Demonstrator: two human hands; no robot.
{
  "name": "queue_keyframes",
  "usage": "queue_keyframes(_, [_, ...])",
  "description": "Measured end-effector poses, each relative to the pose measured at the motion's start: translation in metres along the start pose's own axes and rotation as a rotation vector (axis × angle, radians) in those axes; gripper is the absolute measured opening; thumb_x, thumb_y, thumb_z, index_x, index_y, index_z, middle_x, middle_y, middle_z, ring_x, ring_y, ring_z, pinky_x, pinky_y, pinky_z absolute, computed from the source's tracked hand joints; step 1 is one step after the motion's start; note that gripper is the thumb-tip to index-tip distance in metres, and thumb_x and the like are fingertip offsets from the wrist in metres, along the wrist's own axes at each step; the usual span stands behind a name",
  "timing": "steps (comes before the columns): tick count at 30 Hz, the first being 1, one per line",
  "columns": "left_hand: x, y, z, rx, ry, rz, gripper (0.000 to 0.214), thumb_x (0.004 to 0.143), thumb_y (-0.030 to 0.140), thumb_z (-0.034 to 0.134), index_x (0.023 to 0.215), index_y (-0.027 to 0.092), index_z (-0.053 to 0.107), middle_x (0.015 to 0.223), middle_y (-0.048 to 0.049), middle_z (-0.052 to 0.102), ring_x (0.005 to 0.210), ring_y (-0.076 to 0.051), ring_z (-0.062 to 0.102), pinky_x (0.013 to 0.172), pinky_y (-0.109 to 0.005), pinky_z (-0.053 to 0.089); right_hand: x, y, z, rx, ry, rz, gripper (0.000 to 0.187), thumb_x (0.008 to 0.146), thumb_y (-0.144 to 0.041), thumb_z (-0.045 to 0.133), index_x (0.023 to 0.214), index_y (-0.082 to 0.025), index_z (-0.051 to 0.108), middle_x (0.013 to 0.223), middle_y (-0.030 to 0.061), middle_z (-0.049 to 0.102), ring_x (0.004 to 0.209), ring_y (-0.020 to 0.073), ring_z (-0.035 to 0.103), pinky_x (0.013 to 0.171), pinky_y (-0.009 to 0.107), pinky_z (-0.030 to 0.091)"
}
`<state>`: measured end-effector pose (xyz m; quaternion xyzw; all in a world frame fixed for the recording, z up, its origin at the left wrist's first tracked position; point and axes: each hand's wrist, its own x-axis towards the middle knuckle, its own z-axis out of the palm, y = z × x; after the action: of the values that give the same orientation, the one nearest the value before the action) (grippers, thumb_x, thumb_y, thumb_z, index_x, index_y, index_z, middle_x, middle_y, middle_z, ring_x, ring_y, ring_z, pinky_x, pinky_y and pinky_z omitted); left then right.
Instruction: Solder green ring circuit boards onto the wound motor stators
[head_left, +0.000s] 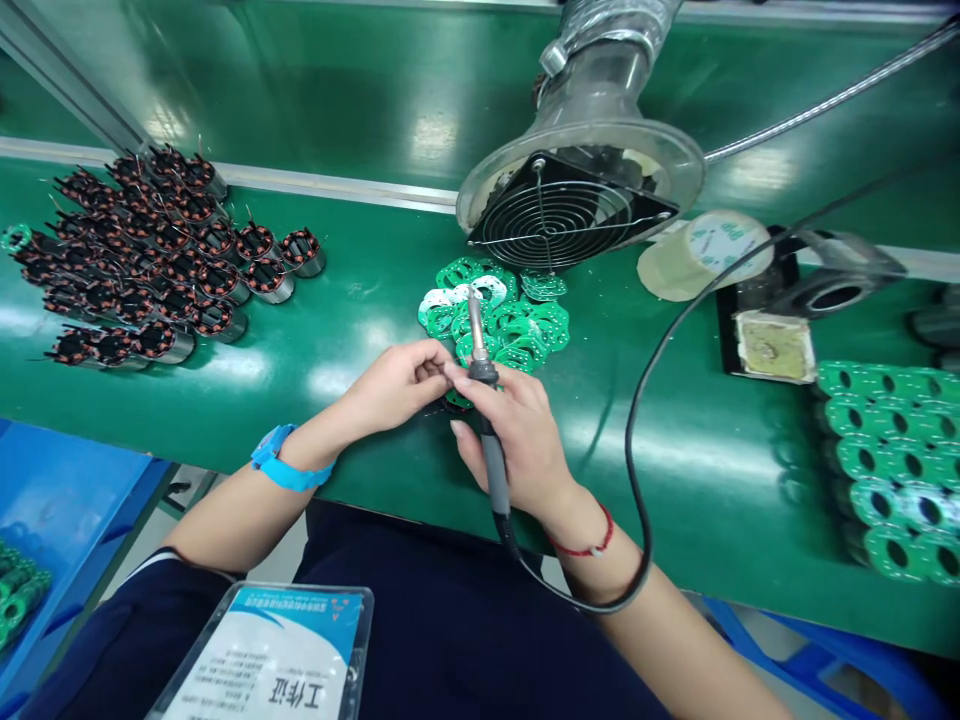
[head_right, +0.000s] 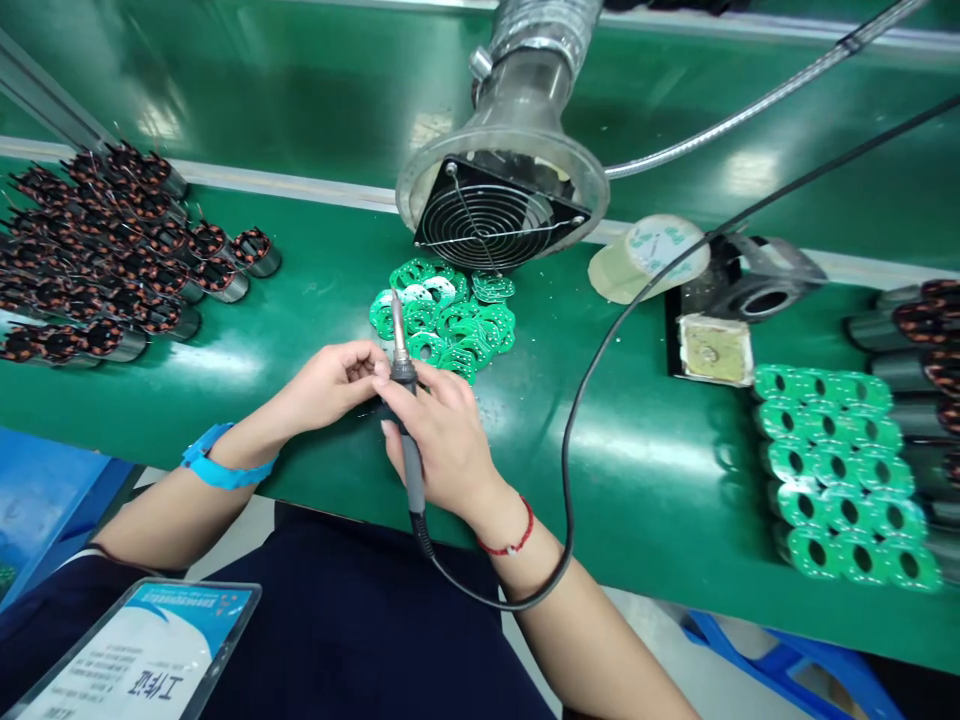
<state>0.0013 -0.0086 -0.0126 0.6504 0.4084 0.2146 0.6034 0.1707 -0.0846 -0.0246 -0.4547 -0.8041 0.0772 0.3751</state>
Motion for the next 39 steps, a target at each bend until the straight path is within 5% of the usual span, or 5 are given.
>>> queue_keyframes(9, [-0.003,0.005,0.002,0.077,0.076,-0.045,0.008,0.083,0.016,0.052,0.075,0.017,0.05,0.063,0.006,0.046,0.056,-0.008,0.042,0.053,-0.022,0.033,-0.003,-0.001,-0.002,0.017,0.013,0.155,0.04,0.089,-0.014,0.054,0.128,-0.023,0.05,0.109,0.0082,0.072,0.099,0.024,0.065,0.087,0.042,0.05])
queue_keyframes(14, [-0.002,0.004,0.005,0.105,0.107,-0.09,0.01,0.083,0.015,0.049,0.073,0.018,0.046,0.059,0.0066,0.045,0.053,-0.008,0.041,0.051,-0.022,0.031,-0.011,0.001,-0.004,0.191,0.245,0.257,0.043,0.092,-0.022,0.056,0.135,-0.025,0.05,0.092,0.0024,0.075,0.092,0.0217,0.069,0.086,0.041,0.052])
queue_keyframes(19, [0.001,0.0,0.004,0.113,0.11,-0.082,0.011,0.079,0.012,0.047,0.07,0.018,0.044,0.058,0.0068,0.042,0.053,-0.008,0.038,0.05,-0.023,0.029,-0.025,0.002,-0.007,0.352,0.453,0.375,0.026,0.093,-0.035,0.055,0.114,-0.025,0.067,0.084,0.0019,0.069,0.056,0.0138,0.062,0.053,0.03,0.051])
queue_keyframes(33, [0.002,0.001,0.006,0.17,0.137,-0.081,0.012,0.077,0.012,0.045,0.067,0.019,0.042,0.057,0.0067,0.038,0.053,-0.008,0.034,0.051,-0.025,0.027,-0.028,0.006,-0.01,0.327,0.38,0.218,0.02,0.09,-0.029,0.055,0.105,-0.025,0.069,0.076,0.0019,0.069,0.056,0.0167,0.062,0.054,0.035,0.051])
queue_keyframes(39, [0.001,0.01,0.008,0.233,0.153,-0.095,0.016,0.076,0.01,0.047,0.065,0.019,0.039,0.057,0.0067,0.037,0.053,-0.009,0.034,0.052,-0.025,0.026,-0.021,0.003,-0.007,0.3,0.331,0.326,0.041,0.095,-0.026,0.048,0.136,-0.03,0.047,0.093,0.0053,0.073,0.075,0.0211,0.072,0.067,0.038,0.06])
